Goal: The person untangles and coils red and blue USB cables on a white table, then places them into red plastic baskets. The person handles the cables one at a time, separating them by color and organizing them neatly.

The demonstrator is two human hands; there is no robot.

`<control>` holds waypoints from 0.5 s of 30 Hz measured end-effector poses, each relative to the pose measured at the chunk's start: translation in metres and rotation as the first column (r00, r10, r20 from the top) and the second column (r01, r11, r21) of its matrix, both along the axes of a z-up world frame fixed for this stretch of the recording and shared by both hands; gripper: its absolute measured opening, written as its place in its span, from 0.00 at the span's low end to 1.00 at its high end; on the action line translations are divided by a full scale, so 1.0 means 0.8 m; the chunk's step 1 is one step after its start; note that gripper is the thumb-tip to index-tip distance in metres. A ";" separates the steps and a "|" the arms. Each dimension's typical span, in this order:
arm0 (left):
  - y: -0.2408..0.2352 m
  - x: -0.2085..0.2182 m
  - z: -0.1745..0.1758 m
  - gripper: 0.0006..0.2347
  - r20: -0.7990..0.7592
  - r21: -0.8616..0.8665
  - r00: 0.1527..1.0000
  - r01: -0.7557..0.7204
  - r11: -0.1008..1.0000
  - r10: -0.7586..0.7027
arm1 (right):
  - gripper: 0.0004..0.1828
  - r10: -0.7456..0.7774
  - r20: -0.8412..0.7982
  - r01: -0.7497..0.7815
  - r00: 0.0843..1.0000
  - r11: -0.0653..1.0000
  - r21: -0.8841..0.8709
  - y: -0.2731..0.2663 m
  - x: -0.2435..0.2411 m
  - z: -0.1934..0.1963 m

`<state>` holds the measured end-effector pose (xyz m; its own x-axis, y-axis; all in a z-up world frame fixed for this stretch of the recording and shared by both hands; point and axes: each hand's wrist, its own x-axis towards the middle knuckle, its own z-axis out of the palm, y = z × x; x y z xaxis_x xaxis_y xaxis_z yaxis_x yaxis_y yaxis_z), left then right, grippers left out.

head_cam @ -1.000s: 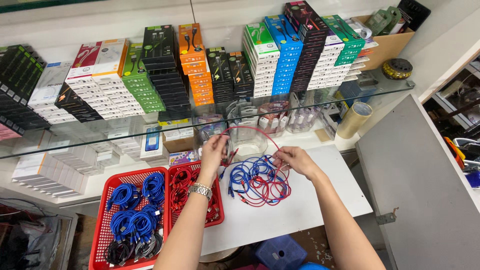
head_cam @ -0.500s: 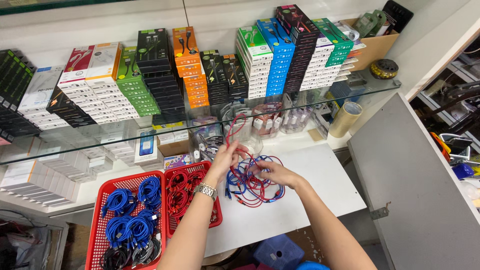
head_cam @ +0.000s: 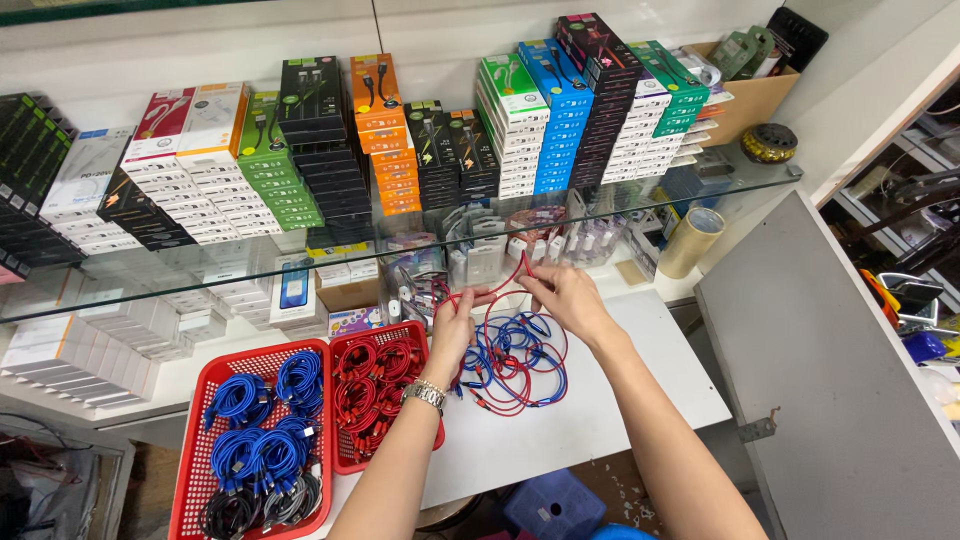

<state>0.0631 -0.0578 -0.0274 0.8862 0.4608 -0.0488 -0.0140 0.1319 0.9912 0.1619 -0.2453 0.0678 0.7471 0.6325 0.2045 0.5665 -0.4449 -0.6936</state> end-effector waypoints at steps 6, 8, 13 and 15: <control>0.044 0.000 -0.035 0.18 0.057 -0.157 0.977 -0.196 0.968 0.207 | 0.23 -0.041 -0.477 -0.007 0.878 0.995 -0.099 -0.045 0.032 -0.014; 0.051 -0.005 -0.032 0.18 0.075 -0.244 0.974 -0.192 0.951 0.216 | 0.26 -0.137 -0.538 -0.003 0.832 0.968 -0.250 -0.079 0.047 -0.029; 0.033 -0.014 0.005 0.26 -0.069 -0.176 0.977 0.186 0.967 -0.201 | 0.28 -0.029 -0.743 -0.428 0.669 0.802 -0.417 -0.122 0.048 -0.082; 0.014 -0.011 0.018 0.28 -0.143 -0.153 0.888 0.416 0.896 -0.437 | 0.35 0.109 -0.637 -0.394 0.763 0.860 -0.324 -0.105 0.040 -0.103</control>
<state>0.0546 -0.0463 -0.0131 0.9693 0.0223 -0.2447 0.2355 0.1997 0.9511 0.1941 -0.3291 -0.0150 0.4259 0.7275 -0.5379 0.2519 -0.6663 -0.7018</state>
